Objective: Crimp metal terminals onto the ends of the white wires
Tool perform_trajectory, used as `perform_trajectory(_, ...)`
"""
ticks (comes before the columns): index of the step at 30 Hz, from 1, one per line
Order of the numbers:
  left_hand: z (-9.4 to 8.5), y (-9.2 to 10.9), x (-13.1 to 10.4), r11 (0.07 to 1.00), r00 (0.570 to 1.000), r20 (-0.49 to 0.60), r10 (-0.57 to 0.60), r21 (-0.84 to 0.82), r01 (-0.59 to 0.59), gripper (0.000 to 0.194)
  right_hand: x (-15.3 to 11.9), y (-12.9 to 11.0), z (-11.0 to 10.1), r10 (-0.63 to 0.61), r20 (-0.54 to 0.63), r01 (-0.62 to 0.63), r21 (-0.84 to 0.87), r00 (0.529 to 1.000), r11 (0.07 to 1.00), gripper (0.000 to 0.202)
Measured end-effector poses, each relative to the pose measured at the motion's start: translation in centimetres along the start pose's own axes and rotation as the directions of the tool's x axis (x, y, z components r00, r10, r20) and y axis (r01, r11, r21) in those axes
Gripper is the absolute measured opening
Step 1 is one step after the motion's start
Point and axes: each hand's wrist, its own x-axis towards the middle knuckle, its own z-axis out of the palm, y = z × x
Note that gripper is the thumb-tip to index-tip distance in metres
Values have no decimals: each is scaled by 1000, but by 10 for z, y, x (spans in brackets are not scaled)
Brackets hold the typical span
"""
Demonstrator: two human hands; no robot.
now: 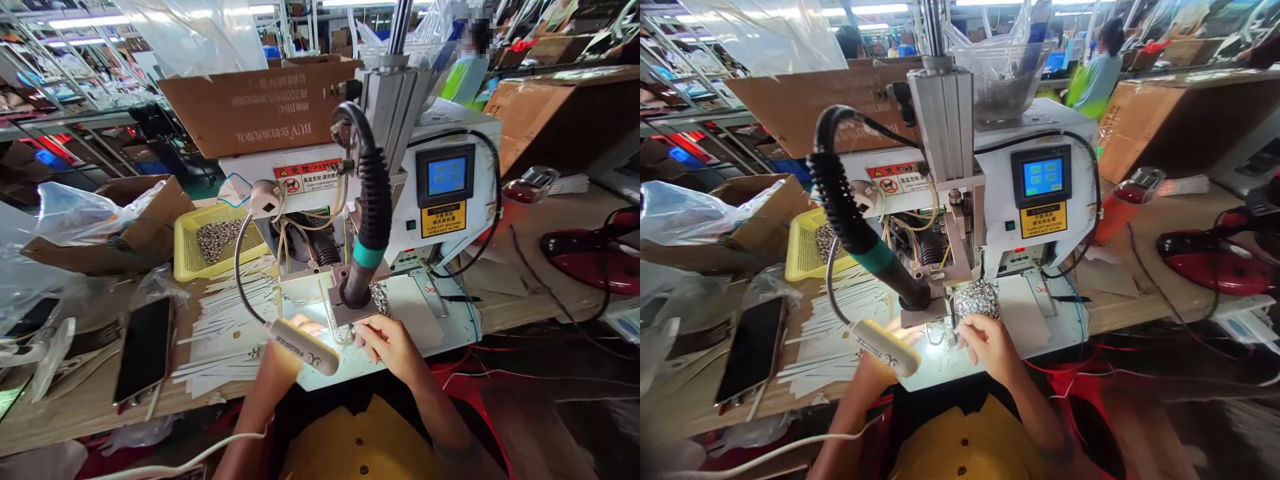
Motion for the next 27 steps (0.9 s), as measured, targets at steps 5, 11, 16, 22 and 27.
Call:
perform_trajectory(5, 28, 22, 7, 999, 995, 101, 4, -55, 1, 32, 10, 3, 12, 20, -24, -19, 31, 1000, 999, 33)
perform_trajectory(11, 30, 20, 5, 990, 990, 79, -120, -66, 125, 30, 12, 5, 11, 48, 6, -48, 46, 999, 998, 33)
perform_trajectory(16, 31, 22, 6, 983, 988, 83, -130, -118, 140, 30, 14, 4, 9, 55, 40, -57, 52, 998, 997, 33)
perform_trajectory(22, 31, 20, 7, 984, 995, 56, -88, -149, 95, 28, 15, 2, 8, 53, 48, -56, 63, 997, 996, 28)
perform_trajectory(27, 30, 21, 9, 983, 999, 46, -27, -181, 34, 26, 15, 3, 9, 52, 52, -55, 57, 997, 997, 24)
